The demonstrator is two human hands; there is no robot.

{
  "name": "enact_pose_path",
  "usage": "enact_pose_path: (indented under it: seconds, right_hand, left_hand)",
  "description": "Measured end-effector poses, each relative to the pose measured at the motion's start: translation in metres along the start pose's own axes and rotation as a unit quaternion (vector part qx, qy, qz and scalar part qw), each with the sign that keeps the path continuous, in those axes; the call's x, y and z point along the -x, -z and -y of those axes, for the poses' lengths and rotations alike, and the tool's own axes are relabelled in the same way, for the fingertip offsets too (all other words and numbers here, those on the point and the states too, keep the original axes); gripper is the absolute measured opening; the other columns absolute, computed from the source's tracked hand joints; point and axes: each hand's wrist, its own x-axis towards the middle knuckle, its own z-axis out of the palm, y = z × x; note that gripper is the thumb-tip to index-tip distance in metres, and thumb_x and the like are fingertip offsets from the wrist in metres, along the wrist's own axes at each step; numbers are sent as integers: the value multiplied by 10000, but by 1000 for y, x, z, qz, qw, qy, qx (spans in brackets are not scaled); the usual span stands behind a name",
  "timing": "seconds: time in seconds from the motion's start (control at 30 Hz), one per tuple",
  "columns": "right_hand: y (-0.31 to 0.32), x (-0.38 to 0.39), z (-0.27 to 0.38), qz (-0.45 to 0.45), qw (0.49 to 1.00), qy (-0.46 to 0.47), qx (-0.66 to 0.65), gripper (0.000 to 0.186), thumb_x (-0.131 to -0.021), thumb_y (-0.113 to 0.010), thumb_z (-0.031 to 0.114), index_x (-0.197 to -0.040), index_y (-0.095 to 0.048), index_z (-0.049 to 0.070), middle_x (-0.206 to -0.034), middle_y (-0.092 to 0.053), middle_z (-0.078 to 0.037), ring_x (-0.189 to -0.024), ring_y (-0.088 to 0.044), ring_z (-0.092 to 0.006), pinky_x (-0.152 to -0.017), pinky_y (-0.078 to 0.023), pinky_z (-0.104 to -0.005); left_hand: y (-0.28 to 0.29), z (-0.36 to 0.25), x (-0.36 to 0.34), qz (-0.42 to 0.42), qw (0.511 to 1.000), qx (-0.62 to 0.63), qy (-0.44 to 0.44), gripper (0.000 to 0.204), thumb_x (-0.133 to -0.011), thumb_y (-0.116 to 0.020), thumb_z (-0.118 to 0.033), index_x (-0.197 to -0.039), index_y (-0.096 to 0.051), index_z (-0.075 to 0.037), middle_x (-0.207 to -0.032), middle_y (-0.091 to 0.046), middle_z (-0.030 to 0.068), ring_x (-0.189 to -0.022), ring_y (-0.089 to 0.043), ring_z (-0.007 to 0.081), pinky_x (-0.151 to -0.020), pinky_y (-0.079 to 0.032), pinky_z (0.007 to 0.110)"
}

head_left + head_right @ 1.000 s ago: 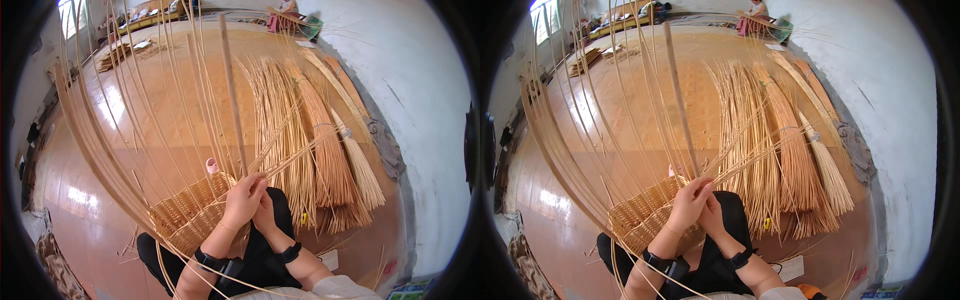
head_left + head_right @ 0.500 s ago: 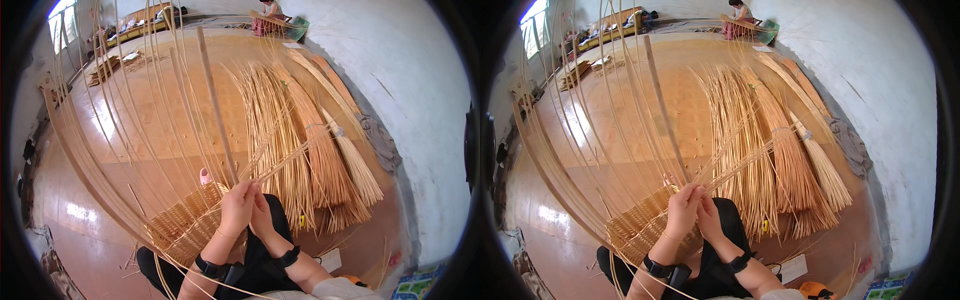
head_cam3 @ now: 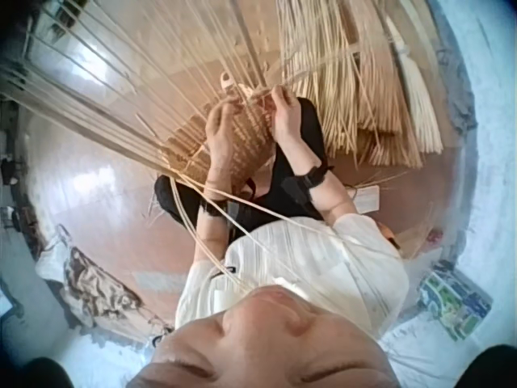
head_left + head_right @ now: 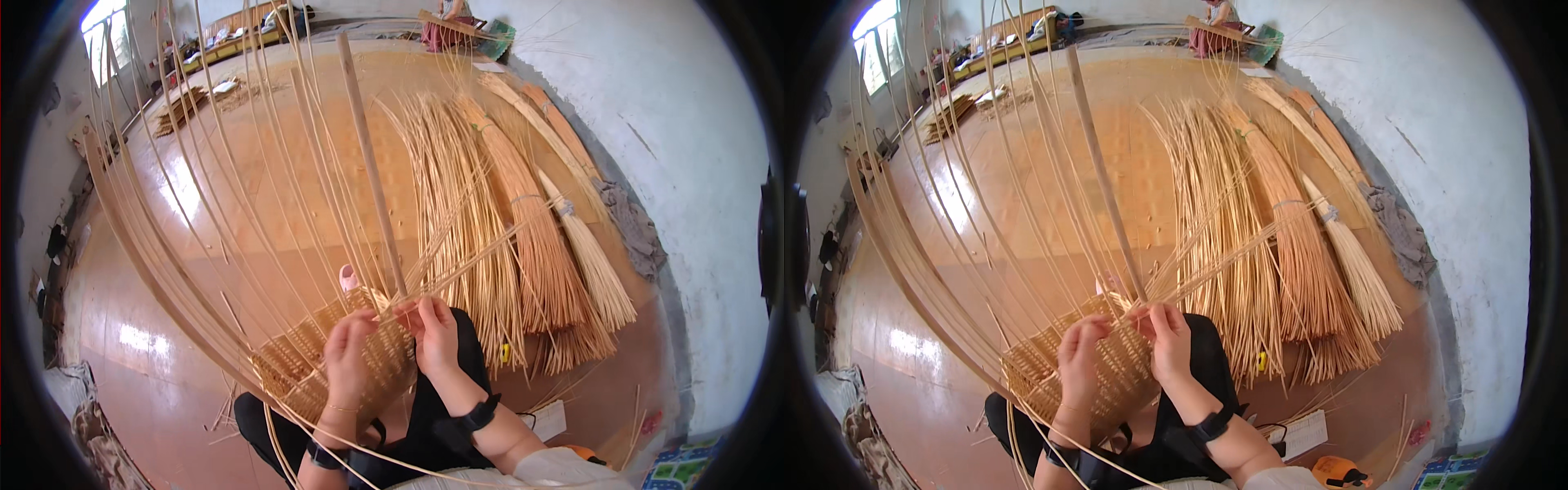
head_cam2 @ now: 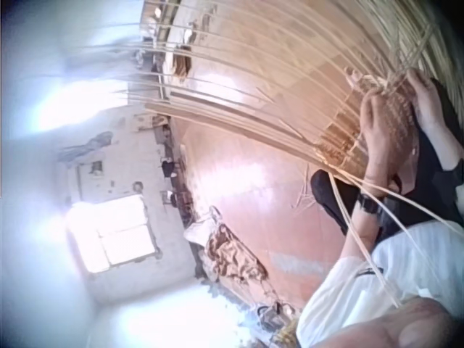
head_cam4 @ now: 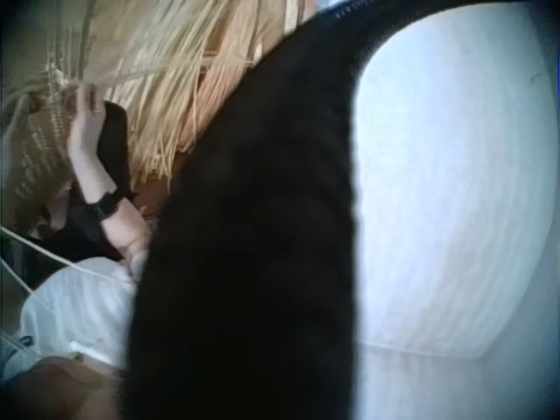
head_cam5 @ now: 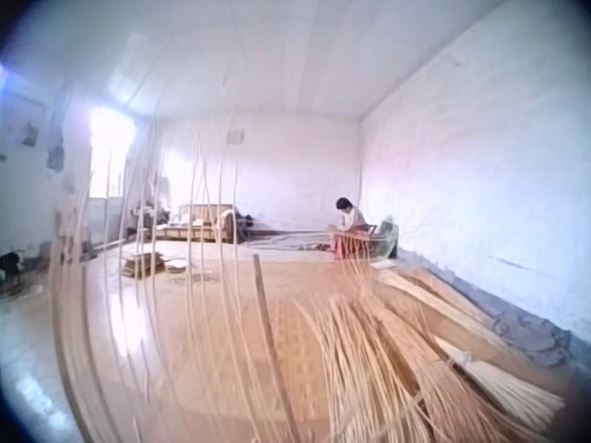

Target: Weaving a wicker basket by hand using thin wooden strips.

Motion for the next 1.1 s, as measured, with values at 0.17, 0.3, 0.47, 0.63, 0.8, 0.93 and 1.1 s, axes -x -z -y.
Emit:
enact_pose_path:
  seconds: [0.17, 0.3, 0.47, 0.63, 0.8, 0.93, 1.1]
  right_hand:
    - [0, 12, 2, 35, 997, 40, 51, 212, -1033, -548, 180, -1098, -615, -10, -997, -668, -50, -872, -635, -101, -809, -514, -252]
    - [3, 12, -5, 13, 998, 39, 49, 231, -1032, -557, 212, -1100, -617, 0, -996, -661, -46, -878, -643, -111, -807, -528, -267]
    - [-5, 9, 6, 36, 998, 43, 40, 233, -1029, -562, 238, -1070, -623, 16, -983, -673, -63, -877, -664, -137, -802, -545, -281]
    - [0, 9, -3, 18, 998, 33, 42, 231, -1028, -564, 239, -1063, -622, 19, -965, -681, -69, -879, -674, -147, -815, -558, -288]
    - [-2, 14, -2, 8, 997, 49, 61, 219, -1038, -540, 231, -1065, -606, 23, -974, -689, -91, -852, -686, -161, -771, -562, -286]
    - [4, 9, -2, -8, 998, 11, 58, 197, -1049, -507, 237, -1023, -571, 52, -962, -696, -110, -892, -695, -189, -782, -568, -324]
    - [18, -11, -5, 20, 995, -37, 93, 154, -1041, -520, 205, -1061, -564, 58, -977, -686, -100, -920, -681, -202, -824, -558, -344]
  left_hand:
    - [-47, -19, -4, 92, 869, -391, -289, 213, -826, -700, -23, -1039, -700, -40, -1024, -657, 106, -919, -622, 266, -815, -508, 341]
    - [-47, -24, -8, 120, 850, -385, -340, 196, -818, -698, 4, -1011, -705, -36, -985, -683, 99, -900, -613, 267, -804, -502, 344]
    - [-20, -17, -2, 59, 918, -318, -231, 184, -858, -688, -9, -1041, -679, -25, -1008, -686, 102, -892, -634, 267, -772, -517, 341]
    - [-27, -14, -6, 95, 878, -391, -260, 153, -870, -680, -38, -1022, -664, -26, -1040, -658, 123, -893, -657, 325, -751, -539, 378]
    - [-34, -4, -11, 75, 883, -405, -226, 101, -885, -655, -43, -984, -651, -24, -962, -639, 137, -825, -651, 331, -710, -532, 390]
    - [-5, -7, 12, -28, 929, -351, -116, 103, -870, -643, 11, -960, -657, -37, -848, -652, 116, -760, -663, 261, -682, -527, 346]
    - [30, -24, 84, 460, 644, -611, -5, 122, -842, -676, -17, -963, -672, -33, -885, -690, 119, -763, -683, 287, -686, -542, 366]
